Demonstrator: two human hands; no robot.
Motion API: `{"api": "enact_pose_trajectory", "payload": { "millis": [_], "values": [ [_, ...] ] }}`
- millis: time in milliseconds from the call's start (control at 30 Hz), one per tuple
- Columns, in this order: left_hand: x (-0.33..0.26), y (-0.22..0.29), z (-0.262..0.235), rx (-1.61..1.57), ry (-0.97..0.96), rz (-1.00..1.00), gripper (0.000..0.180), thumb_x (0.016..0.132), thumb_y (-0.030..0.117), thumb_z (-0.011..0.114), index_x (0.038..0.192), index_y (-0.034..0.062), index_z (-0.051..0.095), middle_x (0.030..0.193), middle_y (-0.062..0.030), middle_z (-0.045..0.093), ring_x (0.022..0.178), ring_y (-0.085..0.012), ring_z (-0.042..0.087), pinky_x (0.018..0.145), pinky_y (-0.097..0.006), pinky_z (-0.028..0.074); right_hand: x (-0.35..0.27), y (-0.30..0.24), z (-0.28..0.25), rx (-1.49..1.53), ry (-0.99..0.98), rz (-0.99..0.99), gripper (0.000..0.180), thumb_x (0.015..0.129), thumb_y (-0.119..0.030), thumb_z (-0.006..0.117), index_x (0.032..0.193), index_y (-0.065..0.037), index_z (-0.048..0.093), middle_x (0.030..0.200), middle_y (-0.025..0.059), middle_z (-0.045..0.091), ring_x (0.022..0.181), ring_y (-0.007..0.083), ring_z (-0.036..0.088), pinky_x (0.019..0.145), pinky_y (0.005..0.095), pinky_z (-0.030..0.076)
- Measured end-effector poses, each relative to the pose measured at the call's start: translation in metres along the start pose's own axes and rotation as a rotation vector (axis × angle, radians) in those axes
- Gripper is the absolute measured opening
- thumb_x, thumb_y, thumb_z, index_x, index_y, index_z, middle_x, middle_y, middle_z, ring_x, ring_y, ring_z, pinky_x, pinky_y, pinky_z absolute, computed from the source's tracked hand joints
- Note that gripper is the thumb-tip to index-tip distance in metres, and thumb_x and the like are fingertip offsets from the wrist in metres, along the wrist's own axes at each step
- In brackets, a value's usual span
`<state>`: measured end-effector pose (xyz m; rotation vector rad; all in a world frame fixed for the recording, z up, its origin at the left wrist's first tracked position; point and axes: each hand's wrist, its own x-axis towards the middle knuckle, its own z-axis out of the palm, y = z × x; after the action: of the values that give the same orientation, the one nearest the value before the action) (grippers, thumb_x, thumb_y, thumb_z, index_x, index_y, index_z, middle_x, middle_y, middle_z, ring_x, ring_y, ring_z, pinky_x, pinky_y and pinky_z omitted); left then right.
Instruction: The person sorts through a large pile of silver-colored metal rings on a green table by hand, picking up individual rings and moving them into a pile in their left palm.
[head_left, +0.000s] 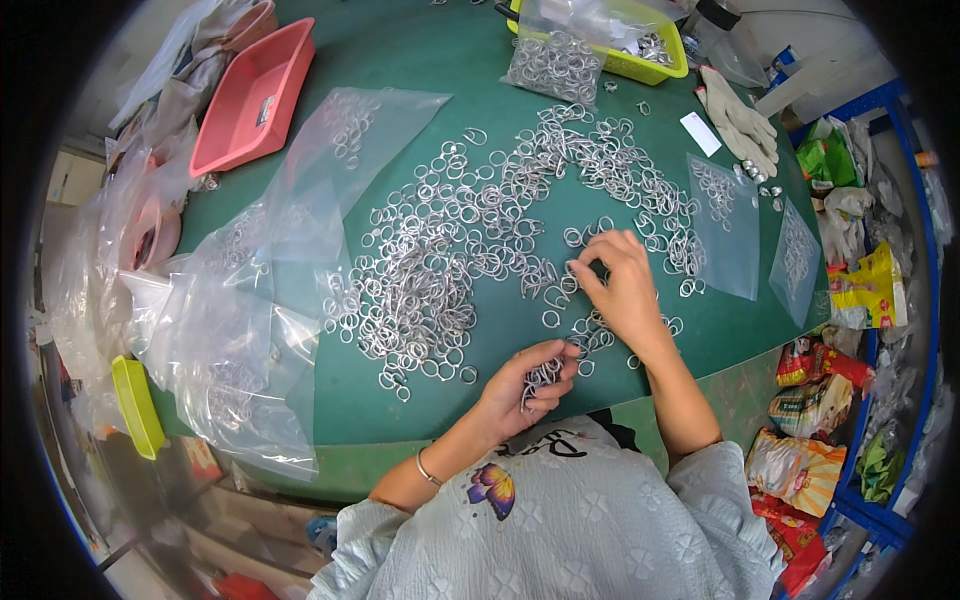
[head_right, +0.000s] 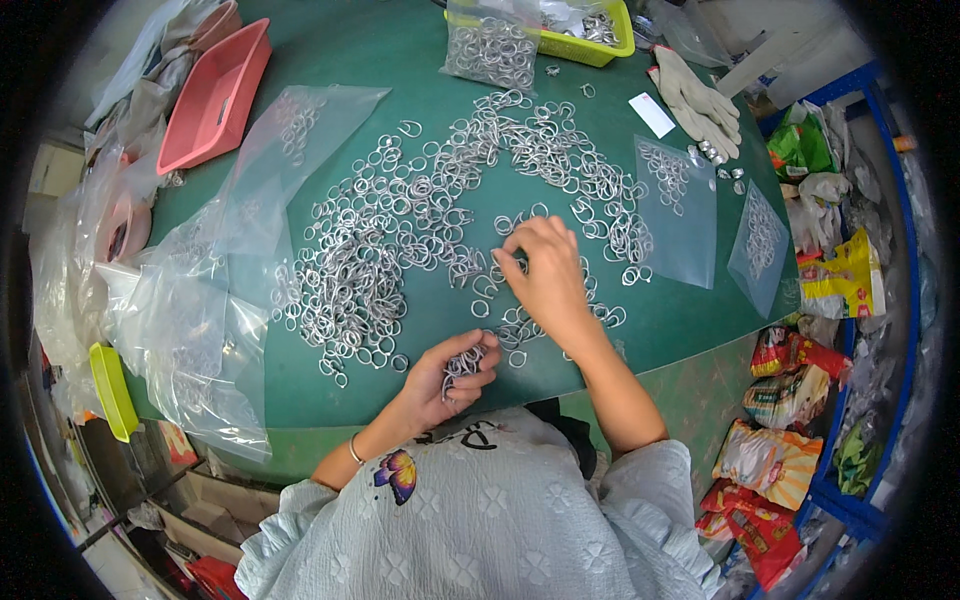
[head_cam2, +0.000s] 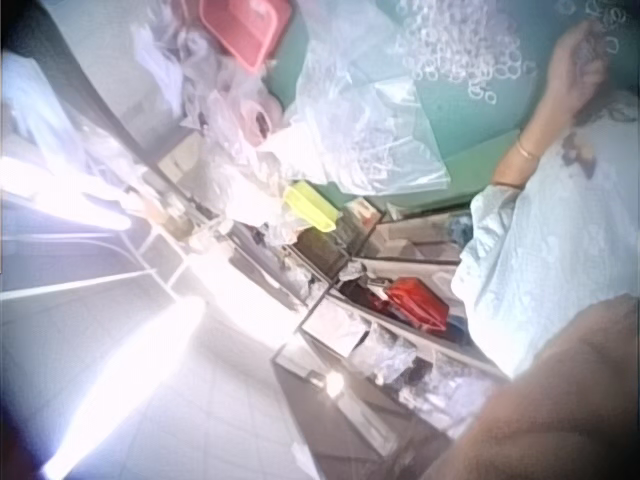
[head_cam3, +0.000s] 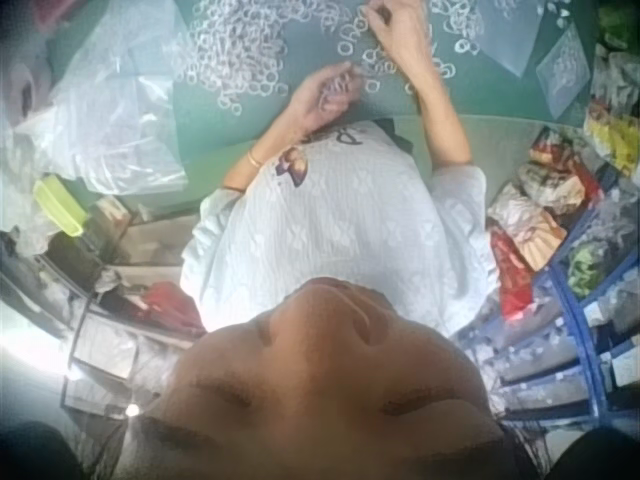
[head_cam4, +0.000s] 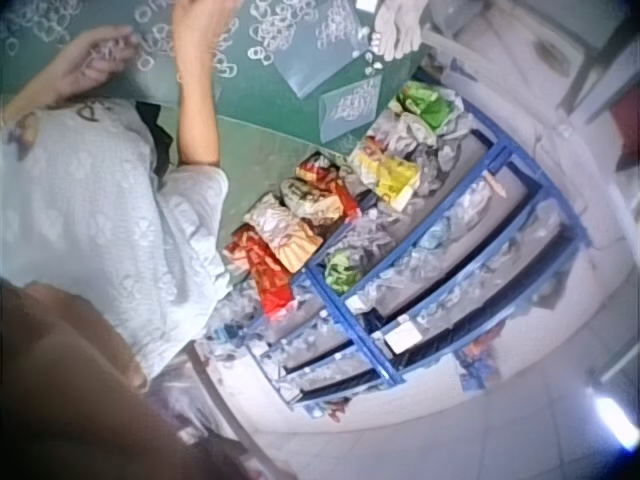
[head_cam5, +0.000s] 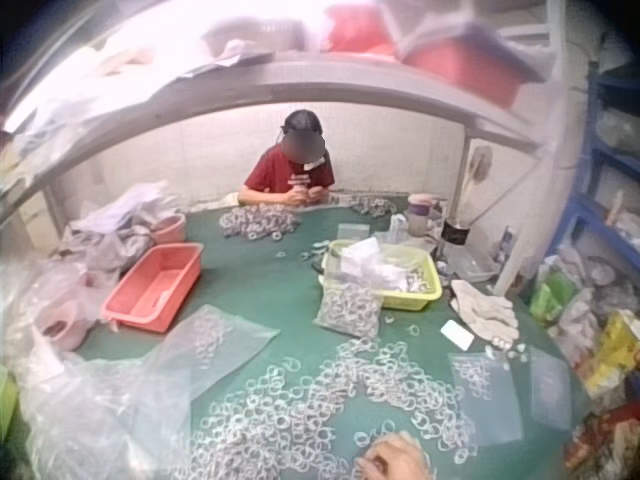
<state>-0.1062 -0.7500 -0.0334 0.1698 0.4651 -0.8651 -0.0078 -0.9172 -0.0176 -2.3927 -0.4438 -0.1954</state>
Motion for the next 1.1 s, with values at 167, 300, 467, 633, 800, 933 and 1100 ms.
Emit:
{"api": "enact_pose_trajectory", "payload": {
  "millis": [167, 300, 467, 633, 800, 933, 1100],
  "values": [
    [0.000, 0.003, 0.012, 0.010, 0.118, 0.051, 0.024, 0.095, 0.022, 0.048, 0.105, 0.0009, 0.055, 0.080, -0.0059, 0.049, 0.049, -0.0057, 0.036, 0.033, -0.017, 0.026, -0.008, -0.011, -0.024, 0.446, -0.162, 0.246, 0.011, 0.078, -0.008, 0.068, 0.077, 0.000, 0.061, 0.079, 0.0049, 0.059, 0.073, 0.0191, 0.050, 0.065, 0.0302, 0.040],
    [0.001, 0.001, 0.008, 0.013, 0.034, 0.028, 0.023, 0.095, 0.021, 0.049, 0.104, 0.0013, 0.055, 0.078, -0.0053, 0.049, 0.050, -0.0056, 0.037, 0.033, -0.017, 0.026, -0.012, -0.003, -0.025, 0.098, -0.101, 0.152, 0.011, 0.077, -0.011, 0.069, 0.079, -0.002, 0.062, 0.084, 0.0058, 0.059, 0.081, 0.0233, 0.052, 0.072, 0.0341, 0.040],
    [0.002, -0.002, -0.002, 0.013, -0.060, 0.010, 0.022, 0.094, 0.021, 0.050, 0.102, 0.0009, 0.056, 0.077, -0.0049, 0.050, 0.051, -0.0053, 0.038, 0.035, -0.016, 0.026, -0.005, -0.015, -0.001, -0.070, -0.016, -0.048, 0.010, 0.075, -0.012, 0.070, 0.077, -0.005, 0.063, 0.089, 0.0068, 0.057, 0.089, 0.0266, 0.050, 0.076, 0.0389, 0.036],
    [0.000, -0.001, -0.004, -0.004, -0.019, 0.050, 0.027, 0.096, 0.026, 0.048, 0.106, 0.0027, 0.056, 0.080, -0.0057, 0.051, 0.051, -0.0081, 0.041, 0.036, -0.018, 0.031, -0.005, -0.017, 0.005, -0.020, -0.110, -0.038, 0.010, 0.075, -0.011, 0.069, 0.078, -0.004, 0.063, 0.089, 0.0076, 0.059, 0.089, 0.0264, 0.051, 0.078, 0.0382, 0.037],
    [-0.005, 0.003, 0.027, -0.031, 0.353, 0.174, 0.036, 0.096, 0.036, 0.048, 0.114, 0.0062, 0.056, 0.101, -0.0100, 0.063, 0.075, -0.0158, 0.060, 0.056, -0.024, 0.048, -0.008, -0.026, -0.022, 0.418, -0.417, -0.020, 0.009, 0.077, -0.009, 0.066, 0.080, -0.002, 0.062, 0.088, 0.0084, 0.060, 0.089, 0.0275, 0.052, 0.082, 0.0374, 0.041],
    [-0.002, 0.000, 0.002, 0.047, 0.113, 0.139, 0.029, 0.096, 0.029, 0.050, 0.110, 0.0049, 0.057, 0.090, -0.0074, 0.058, 0.069, -0.0126, 0.054, 0.046, -0.020, 0.042, -0.001, -0.027, -0.003, 0.247, -0.249, -0.062, 0.016, 0.076, -0.013, 0.069, 0.084, -0.002, 0.060, 0.091, 0.0086, 0.057, 0.091, 0.0289, 0.051, 0.083, 0.0386, 0.040],
    [-0.005, -0.003, -0.004, 0.017, -0.026, 0.055, 0.019, 0.095, 0.019, 0.053, 0.105, 0.0038, 0.056, 0.081, -0.0034, 0.047, 0.064, -0.0094, 0.045, 0.036, -0.016, 0.031, 0.002, -0.022, 0.025, 0.006, -0.215, -0.128, 0.017, 0.074, -0.011, 0.071, 0.084, -0.004, 0.061, 0.087, 0.0079, 0.055, 0.089, 0.0291, 0.050, 0.086, 0.0382, 0.038]
  ]
}}
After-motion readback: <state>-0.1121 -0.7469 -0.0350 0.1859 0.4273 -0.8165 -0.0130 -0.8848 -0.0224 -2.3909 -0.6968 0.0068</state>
